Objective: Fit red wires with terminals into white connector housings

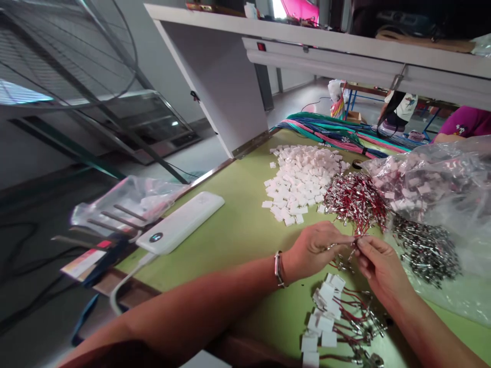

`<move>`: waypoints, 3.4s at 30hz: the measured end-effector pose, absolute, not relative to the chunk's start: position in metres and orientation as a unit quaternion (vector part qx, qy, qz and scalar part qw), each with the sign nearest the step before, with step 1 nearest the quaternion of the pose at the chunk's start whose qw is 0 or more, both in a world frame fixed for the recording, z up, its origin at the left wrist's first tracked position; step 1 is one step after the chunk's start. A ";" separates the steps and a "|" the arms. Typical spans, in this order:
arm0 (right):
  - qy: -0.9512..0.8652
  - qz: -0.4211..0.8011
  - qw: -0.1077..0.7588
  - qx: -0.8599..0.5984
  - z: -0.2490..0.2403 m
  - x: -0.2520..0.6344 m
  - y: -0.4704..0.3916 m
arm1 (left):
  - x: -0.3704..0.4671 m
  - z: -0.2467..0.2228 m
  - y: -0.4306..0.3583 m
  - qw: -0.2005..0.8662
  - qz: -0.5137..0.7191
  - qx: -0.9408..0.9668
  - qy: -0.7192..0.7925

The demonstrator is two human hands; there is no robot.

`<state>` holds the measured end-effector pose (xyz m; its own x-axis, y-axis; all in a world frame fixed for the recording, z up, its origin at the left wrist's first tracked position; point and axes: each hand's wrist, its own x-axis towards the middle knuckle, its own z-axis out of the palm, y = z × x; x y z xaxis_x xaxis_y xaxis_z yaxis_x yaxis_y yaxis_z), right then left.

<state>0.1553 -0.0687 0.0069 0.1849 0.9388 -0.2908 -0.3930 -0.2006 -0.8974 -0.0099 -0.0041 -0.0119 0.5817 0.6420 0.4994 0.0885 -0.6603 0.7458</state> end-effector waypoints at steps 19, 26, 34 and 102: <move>-0.504 0.375 0.473 -0.617 0.014 0.153 -0.071 | -0.006 -0.003 -0.005 0.468 0.299 0.782 0.282; -0.586 0.347 0.373 -0.630 -0.002 0.140 -0.075 | -0.003 -0.001 -0.008 0.546 0.314 0.736 0.248; -0.671 0.067 0.236 -0.700 0.028 0.207 -0.064 | -0.006 -0.008 0.002 0.635 0.345 0.592 0.357; -0.671 0.048 -0.039 -0.739 0.034 0.260 -0.049 | -0.017 -0.007 0.018 0.136 0.123 0.956 0.228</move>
